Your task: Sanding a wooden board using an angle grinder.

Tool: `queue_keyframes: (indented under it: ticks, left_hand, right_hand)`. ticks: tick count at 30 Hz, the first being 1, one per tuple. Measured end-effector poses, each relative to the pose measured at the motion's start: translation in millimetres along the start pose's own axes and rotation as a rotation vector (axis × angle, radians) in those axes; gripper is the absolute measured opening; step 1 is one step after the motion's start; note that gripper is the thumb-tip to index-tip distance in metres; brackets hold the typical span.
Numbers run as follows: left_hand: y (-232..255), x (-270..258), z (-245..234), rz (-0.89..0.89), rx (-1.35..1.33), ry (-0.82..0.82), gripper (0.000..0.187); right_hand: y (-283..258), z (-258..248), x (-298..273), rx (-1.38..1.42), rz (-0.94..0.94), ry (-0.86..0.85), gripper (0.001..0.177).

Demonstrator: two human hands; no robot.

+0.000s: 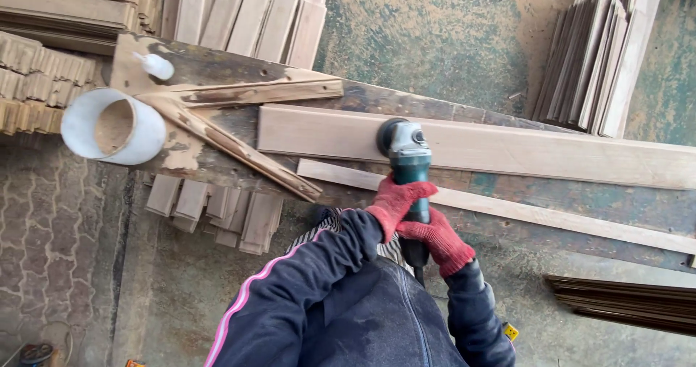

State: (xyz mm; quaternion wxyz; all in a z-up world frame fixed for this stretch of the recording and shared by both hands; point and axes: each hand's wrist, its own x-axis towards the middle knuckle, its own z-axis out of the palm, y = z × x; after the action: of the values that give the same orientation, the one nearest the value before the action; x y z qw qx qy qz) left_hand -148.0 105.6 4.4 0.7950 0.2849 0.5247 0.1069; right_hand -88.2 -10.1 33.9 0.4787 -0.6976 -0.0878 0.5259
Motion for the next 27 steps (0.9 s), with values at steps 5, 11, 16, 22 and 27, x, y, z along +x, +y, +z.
queue_keyframes:
  ticks: [5,11,16,22,27]
  left_hand:
    - [25.6,-3.9,-61.7,0.022,-0.038,0.178,0.062]
    - [43.3,-10.5,-60.3,-0.020,-0.023,0.228,0.069]
    - [18.6,13.3,3.2,-0.020,0.006,0.065,0.069]
    - [7.9,-2.0,105.1,-0.033,0.099,-0.130,0.068]
    - [-15.8,22.4,131.2,-0.064,0.281,-0.260,0.072]
  right_hand:
    - [-41.2,67.2,-5.9,-0.109,0.033,-0.159,0.051]
    - [-42.2,66.7,10.8,-0.160,0.021,-0.196,0.051]
    - [-32.0,9.4,6.2,-0.034,0.042,-0.052,0.045]
    - [-28.9,-63.1,-20.5,0.195,0.042,0.175,0.030]
    - [-21.0,-80.7,-30.1,0.310,0.025,0.288,0.028]
